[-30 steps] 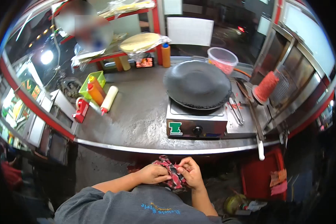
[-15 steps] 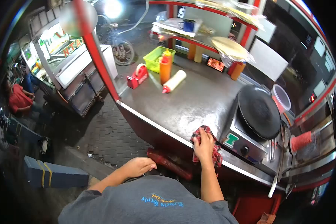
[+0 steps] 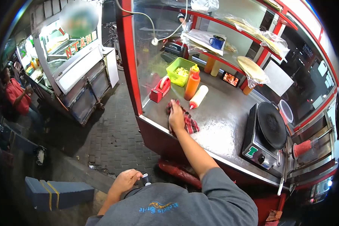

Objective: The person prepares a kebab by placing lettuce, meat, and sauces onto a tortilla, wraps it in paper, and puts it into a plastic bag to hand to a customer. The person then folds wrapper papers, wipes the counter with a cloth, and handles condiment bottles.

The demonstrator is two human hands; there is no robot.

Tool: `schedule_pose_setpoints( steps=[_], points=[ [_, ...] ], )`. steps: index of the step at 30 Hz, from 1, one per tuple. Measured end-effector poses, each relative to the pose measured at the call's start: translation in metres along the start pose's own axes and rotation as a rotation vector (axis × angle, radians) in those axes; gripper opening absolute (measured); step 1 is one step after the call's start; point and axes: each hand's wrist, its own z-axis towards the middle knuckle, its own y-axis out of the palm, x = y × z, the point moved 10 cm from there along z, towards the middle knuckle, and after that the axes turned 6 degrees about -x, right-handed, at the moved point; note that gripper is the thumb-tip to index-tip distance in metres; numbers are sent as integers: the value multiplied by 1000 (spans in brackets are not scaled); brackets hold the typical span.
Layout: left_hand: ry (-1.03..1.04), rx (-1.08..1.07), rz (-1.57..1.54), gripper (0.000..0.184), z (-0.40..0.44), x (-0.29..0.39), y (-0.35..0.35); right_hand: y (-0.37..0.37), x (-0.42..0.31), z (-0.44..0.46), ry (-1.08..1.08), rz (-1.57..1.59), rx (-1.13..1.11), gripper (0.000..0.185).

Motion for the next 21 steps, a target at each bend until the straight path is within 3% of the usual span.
schedule_pose_setpoints(
  steps=[3,7,10,12,14,15,16,18,21],
  points=[
    [72,51,66,29,-3,-2,-30,25,38,59,296,-268,41,54],
    [16,80,79,31,-22,-19,-58,64,37,83,297,-464,-200,63],
    [19,82,13,32,-28,-34,-61,64,41,79,271,-330,-325,59],
    [-16,34,-11,33,-22,-38,-53,59,18,58,81,-359,-294,53],
    [-65,-44,-69,33,-10,-32,-39,52,-27,23,-41,-235,-442,48],
    [19,-100,-9,32,0,-22,-30,47,-46,3,-176,-113,-427,47],
    [95,-171,5,31,11,-11,-19,43,-64,-18,-98,-63,-630,42],
    [234,-304,35,29,34,9,3,25,-82,-56,-151,-15,-639,35],
    [421,-475,163,25,66,39,32,-41,-74,-107,-30,-44,-454,38]
  ],
)
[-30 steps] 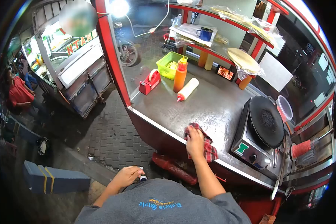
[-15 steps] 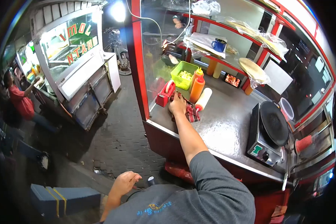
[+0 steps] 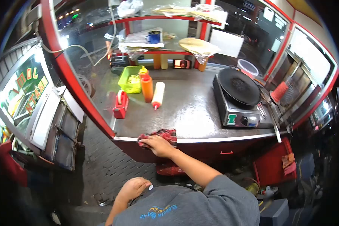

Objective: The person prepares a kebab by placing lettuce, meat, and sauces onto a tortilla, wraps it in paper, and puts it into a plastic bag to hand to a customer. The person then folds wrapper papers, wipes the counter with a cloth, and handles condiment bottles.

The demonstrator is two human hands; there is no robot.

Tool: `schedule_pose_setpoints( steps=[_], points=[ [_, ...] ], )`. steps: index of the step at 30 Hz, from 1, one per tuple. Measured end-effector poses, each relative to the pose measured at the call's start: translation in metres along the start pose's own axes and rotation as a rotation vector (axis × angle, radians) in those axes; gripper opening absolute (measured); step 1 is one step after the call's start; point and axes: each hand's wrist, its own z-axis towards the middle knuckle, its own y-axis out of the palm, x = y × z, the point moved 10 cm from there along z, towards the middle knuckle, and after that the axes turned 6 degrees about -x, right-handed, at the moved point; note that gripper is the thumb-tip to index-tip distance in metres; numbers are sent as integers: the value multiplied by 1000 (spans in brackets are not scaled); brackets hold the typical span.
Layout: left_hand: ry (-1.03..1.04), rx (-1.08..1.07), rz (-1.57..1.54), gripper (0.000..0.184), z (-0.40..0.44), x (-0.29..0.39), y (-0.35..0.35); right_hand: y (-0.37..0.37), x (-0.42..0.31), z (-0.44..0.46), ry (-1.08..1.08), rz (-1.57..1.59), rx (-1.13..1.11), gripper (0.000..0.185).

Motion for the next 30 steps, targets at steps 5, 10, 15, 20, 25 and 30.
schedule_pose_setpoints(
  steps=[5,10,15,20,25,30],
  points=[
    [103,-75,27,20,64,25,2,-110,61,-180,261,-214,460,41],
    [163,-196,-87,19,112,66,45,-229,75,-395,788,-624,965,30],
    [132,-433,-251,27,154,112,124,-252,95,-495,1076,-160,1203,25],
    [289,-613,-305,29,202,143,176,-185,181,-488,993,-71,1082,20],
    [328,-824,-407,36,231,179,230,-126,201,-468,1026,-307,475,60],
    [217,-780,-364,39,258,176,249,-137,197,-474,1165,-95,135,67]
  ],
)
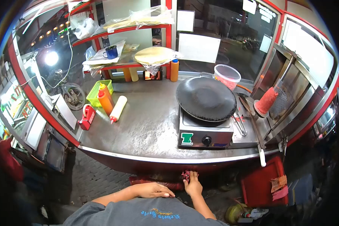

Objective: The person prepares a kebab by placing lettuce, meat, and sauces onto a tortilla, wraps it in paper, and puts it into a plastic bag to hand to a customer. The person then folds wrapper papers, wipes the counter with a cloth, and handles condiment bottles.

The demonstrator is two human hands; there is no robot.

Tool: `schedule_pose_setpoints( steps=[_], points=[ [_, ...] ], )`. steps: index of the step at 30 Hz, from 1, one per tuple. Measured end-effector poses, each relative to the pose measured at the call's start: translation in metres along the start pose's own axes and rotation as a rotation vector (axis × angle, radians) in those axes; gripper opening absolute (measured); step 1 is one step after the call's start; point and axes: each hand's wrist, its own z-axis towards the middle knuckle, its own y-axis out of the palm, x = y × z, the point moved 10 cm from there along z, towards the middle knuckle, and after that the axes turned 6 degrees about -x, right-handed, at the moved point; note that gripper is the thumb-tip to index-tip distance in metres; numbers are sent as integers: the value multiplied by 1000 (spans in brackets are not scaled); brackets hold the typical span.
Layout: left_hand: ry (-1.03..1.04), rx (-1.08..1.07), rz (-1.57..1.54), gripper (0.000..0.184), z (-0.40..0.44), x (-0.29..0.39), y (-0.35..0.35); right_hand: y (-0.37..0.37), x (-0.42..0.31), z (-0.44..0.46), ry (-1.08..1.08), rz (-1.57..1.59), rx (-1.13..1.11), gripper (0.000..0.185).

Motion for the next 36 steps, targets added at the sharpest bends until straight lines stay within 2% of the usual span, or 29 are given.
schedule_pose_setpoints(
  steps=[1,2,5,6,9,10,13,14,15,16,19,21,23,25,27,28,29,31,32,34,35,36],
  points=[
    [-24,21,-25,39,2,-1,-1,3,0,3,-3,-27,-21,67],
    [-47,43,-53,40,3,-4,-1,0,-5,5,-38,-65,52,57],
    [-103,127,-180,42,1,-17,3,14,8,36,-1,-71,-86,42],
    [-116,154,-204,42,-2,-24,3,15,13,45,-56,-70,22,30],
    [-139,232,-188,43,-18,-25,-2,8,15,49,-71,-28,12,27],
    [-149,254,-176,43,-26,-26,-5,-3,8,42,-54,-3,-56,27],
    [-166,281,-162,45,-47,-32,-14,-32,-6,7,-192,167,296,34],
    [-166,280,-174,45,-53,-37,-14,-29,-8,1,-149,198,243,46],
    [-167,277,-188,46,-57,-39,-14,-22,-11,-2,-118,148,227,48],
    [-177,265,-218,47,-61,-39,-14,-15,-16,-8,-84,98,211,51],
    [-21,108,-249,50,-59,-29,-10,6,-20,-6,57,-11,96,55],
    [150,-103,-249,54,-58,-11,-1,13,-25,12,170,-28,-12,52],
    [192,-192,-203,55,-59,-16,2,33,-7,40,124,-93,-34,48],
    [179,-241,-211,55,-65,-11,-1,30,1,48,45,-17,13,49],
    [125,-277,-178,54,-71,-12,-7,15,0,38,-125,134,174,44],
    [144,-146,-129,39,-75,4,-20,1,0,21,-201,259,374,37],
    [103,-126,-65,32,-80,1,-26,-16,-6,-2,-320,188,607,33],
    [29,-83,52,27,-87,-11,-32,-9,24,-28,8,515,584,27],
    [136,-51,6,38,-89,-3,-33,9,44,-36,1,426,636,25],
    [191,-124,7,41,-95,-7,-29,58,86,-50,-86,151,739,20],
    [220,-155,5,42,-97,-8,-26,104,128,-49,124,308,565,14],
    [255,-132,-11,45,-101,0,-29,144,146,-48,218,311,291,11]
  ],
)
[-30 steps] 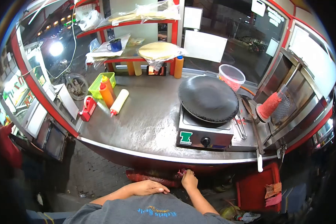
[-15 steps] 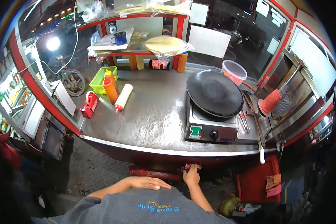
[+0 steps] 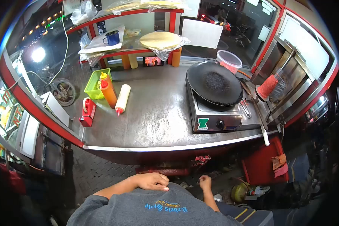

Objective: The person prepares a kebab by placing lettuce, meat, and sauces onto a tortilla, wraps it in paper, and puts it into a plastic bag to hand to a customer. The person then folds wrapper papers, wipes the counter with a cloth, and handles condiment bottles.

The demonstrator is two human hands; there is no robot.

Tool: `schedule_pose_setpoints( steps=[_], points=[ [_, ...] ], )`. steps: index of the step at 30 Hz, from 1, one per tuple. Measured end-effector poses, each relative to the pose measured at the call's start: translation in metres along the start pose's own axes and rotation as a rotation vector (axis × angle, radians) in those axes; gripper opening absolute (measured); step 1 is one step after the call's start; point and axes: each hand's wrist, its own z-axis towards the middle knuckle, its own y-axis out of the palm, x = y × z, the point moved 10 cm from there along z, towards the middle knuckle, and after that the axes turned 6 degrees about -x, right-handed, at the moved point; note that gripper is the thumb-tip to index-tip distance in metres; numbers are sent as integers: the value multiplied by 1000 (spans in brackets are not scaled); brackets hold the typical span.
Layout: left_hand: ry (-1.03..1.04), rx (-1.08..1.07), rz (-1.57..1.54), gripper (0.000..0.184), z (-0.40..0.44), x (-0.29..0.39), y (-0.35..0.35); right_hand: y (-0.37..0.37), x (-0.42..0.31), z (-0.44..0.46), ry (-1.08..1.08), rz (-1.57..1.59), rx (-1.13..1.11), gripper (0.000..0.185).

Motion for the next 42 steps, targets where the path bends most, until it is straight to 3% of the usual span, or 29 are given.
schedule_pose_setpoints(
  steps=[3,5,7,11,13,15,17,19,21,23,26,27,29,32,35,38,42],
  points=[
    [56,4,-15,46,-12,9,-2,87,87,-41,187,-168,-632,17],
    [78,17,-26,47,-20,9,0,102,90,-74,216,-245,-904,28],
    [92,43,-39,47,-29,5,2,35,-26,-98,262,-507,-855,30],
    [45,127,-41,51,-49,9,7,84,-10,-57,-72,-338,-868,33],
    [24,164,-52,51,-62,14,10,77,-96,-29,-282,-382,-893,35],
    [-20,209,-67,50,-77,14,17,47,-207,-43,-60,-173,-1281,28],
    [-94,265,-67,50,-95,19,25,16,-330,-56,-246,122,-1433,26],
    [-239,356,-97,51,-119,4,39,14,-401,-55,-297,330,-1464,26],
    [-324,479,-164,52,-139,-3,54,42,-449,-34,-439,410,-1348,26],
    [-485,592,-184,52,-159,-28,73,66,-508,-6,-697,275,-1085,31],
    [-754,669,-27,51,-170,-39,82,125,-577,47,-773,336,-765,47],
    [-730,758,34,49,-168,-23,75,136,-607,60,-819,361,-650,55],
    [-664,922,182,47,-157,18,58,160,-655,89,-961,218,-213,78],
    [-653,966,306,40,-157,36,52,160,-697,93,-602,-22,-154,96],
    [-641,936,341,38,-164,30,64,182,-714,97,-520,-140,-361,103],
    [-703,851,294,37,-188,9,78,204,-708,105,-459,-170,-441,92],
    [-741,1112,341,31,-224,23,67,178,-682,99,-493,-198,-478,86]
  ],
)
